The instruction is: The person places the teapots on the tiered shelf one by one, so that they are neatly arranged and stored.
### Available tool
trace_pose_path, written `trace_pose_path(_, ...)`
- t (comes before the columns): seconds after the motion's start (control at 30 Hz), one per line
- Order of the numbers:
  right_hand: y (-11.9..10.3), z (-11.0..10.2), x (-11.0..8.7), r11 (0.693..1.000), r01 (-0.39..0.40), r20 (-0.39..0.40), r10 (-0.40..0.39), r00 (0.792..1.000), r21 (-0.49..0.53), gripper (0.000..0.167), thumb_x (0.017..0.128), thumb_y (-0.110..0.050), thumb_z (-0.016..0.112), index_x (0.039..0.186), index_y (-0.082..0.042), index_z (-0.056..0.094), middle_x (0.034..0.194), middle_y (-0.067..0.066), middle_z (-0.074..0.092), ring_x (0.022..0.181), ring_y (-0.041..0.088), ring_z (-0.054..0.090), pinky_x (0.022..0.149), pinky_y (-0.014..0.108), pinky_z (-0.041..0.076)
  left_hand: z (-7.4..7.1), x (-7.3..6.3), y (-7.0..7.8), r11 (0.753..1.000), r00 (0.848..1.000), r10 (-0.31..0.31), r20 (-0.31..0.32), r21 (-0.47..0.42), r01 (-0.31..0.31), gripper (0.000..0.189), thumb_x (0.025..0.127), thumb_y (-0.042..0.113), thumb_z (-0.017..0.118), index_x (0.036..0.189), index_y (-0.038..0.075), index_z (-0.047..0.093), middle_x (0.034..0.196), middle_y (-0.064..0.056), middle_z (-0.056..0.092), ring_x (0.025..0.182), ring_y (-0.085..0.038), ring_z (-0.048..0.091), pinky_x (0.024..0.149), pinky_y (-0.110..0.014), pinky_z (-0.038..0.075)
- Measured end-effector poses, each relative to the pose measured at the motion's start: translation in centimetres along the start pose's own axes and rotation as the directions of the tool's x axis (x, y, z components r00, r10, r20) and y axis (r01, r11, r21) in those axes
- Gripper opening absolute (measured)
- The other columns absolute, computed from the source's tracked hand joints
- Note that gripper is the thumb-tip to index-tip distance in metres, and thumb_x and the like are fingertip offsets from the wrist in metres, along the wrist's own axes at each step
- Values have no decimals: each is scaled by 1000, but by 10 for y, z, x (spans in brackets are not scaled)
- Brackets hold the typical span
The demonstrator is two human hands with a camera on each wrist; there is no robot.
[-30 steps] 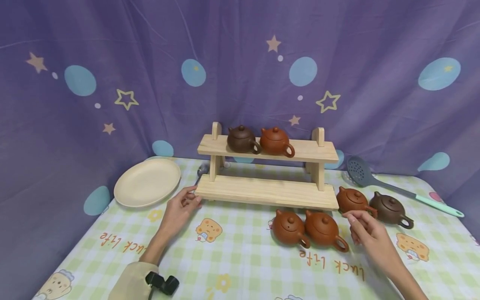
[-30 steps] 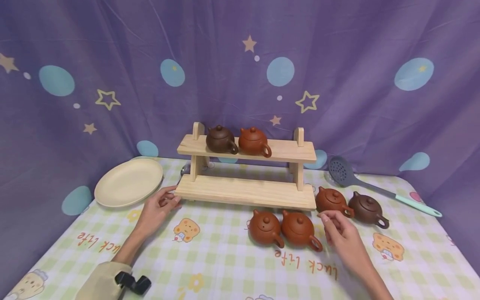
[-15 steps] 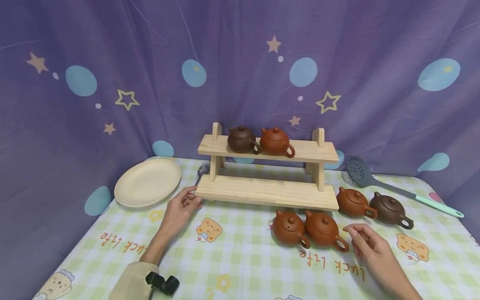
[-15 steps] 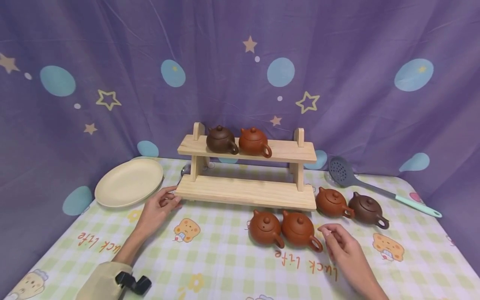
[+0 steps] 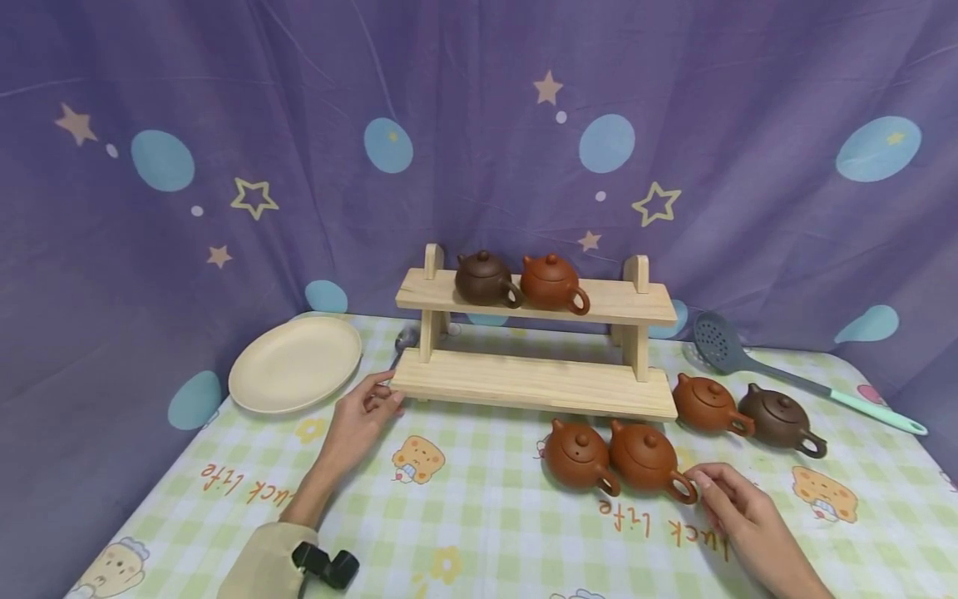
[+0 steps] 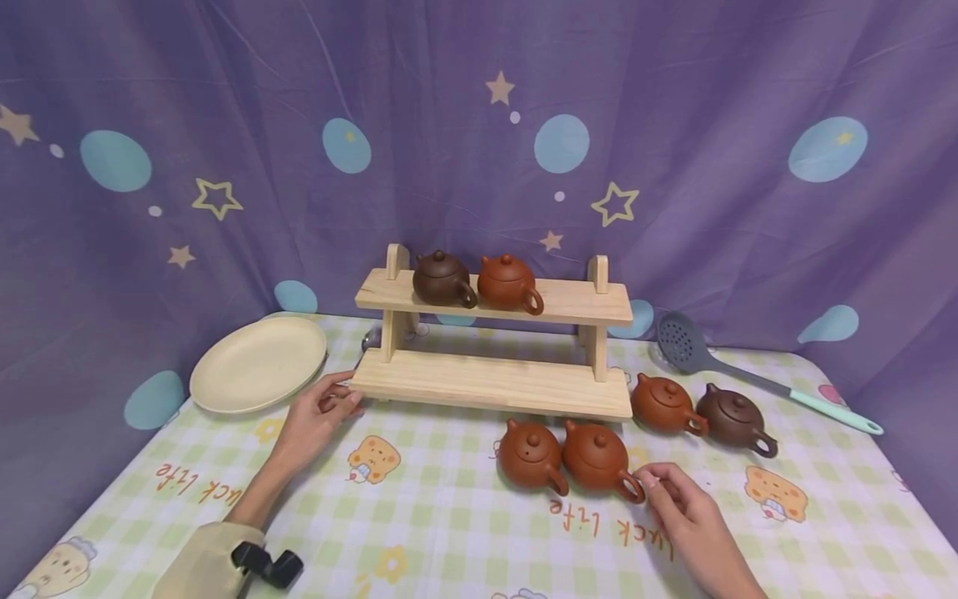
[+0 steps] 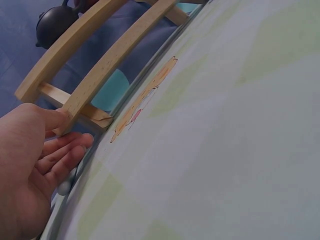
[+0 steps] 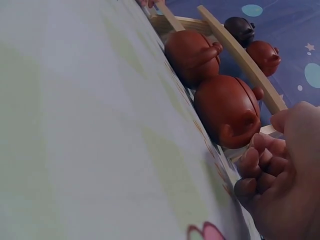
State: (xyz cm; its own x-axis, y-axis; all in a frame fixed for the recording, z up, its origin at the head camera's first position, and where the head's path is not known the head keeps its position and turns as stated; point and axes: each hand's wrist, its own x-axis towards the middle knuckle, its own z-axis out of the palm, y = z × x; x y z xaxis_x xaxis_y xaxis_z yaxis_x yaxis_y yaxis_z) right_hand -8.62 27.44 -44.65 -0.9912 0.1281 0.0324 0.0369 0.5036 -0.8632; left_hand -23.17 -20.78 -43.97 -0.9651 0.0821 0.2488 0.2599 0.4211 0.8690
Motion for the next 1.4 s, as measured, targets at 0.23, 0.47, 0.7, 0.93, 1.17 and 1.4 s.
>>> trace_pose_path(0.23, -2, 3, -3, 996, -84, 33, 83, 996, 32, 33, 112, -25, 50, 125, 3, 62, 74, 6, 53, 59, 20, 49, 52, 32, 42, 0, 0, -1, 1000, 1000, -3, 0, 4, 3, 48, 103, 25, 68, 144, 2, 57, 103, -13, 68, 86, -22, 73, 73, -24, 53)
trace_pose_path(0.47, -2, 5, -2, 992, -121, 63, 122, 991, -19, 37, 112, -31, 49, 125, 1, 63, 80, 5, 53, 65, 17, 49, 58, 31, 42, 0, 1, -1, 1000, 1000, 1, -5, 4, -1, 46, 103, 23, 68, 144, 3, 57, 102, -12, 68, 85, -22, 73, 74, -24, 53)
trace_pose_path(0.7, -1, 8, -5, 998, -50, 30, 51, 998, -44, 33, 113, -26, 49, 120, 0, 69, 85, 3, 58, 66, 17, 51, 60, 30, 43, 1, 1, 0, 1000, 1000, -5, 3, -7, 5, 47, 103, 22, 68, 144, 2, 56, 104, -13, 67, 86, -22, 73, 74, -24, 54)
trace_pose_path(0.93, 0, 9, -4, 999, -43, 45, 44, 998, -29, 34, 113, -26, 47, 117, 0, 69, 101, 5, 66, 71, 17, 51, 63, 30, 43, 0, 1, -1, 1000, 1000, -10, 1, 8, 10, 48, 103, 25, 68, 144, 3, 56, 103, -13, 67, 86, -22, 73, 74, -24, 53)
trace_pose_path(1.17, 2, 12, -4, 1000, 16, 21, -16, 1000, -17, 30, 113, -22, 47, 108, -2, 69, 95, 3, 63, 72, 16, 51, 63, 29, 42, 0, 1, -3, 1000, 1000, -7, 2, 14, 7, 49, 104, 25, 68, 145, 1, 56, 105, -14, 67, 87, -22, 73, 75, -23, 53)
trace_pose_path(1.4, 4, 14, -5, 1000, 26, 0, -26, 1000, 6, 28, 113, -21, 47, 104, -2, 65, 82, 4, 53, 66, 18, 49, 58, 30, 41, 0, 0, -2, 1000, 1000, -11, 5, 10, 11, 49, 104, 26, 68, 145, 3, 56, 105, -13, 68, 87, -22, 73, 76, -24, 53)
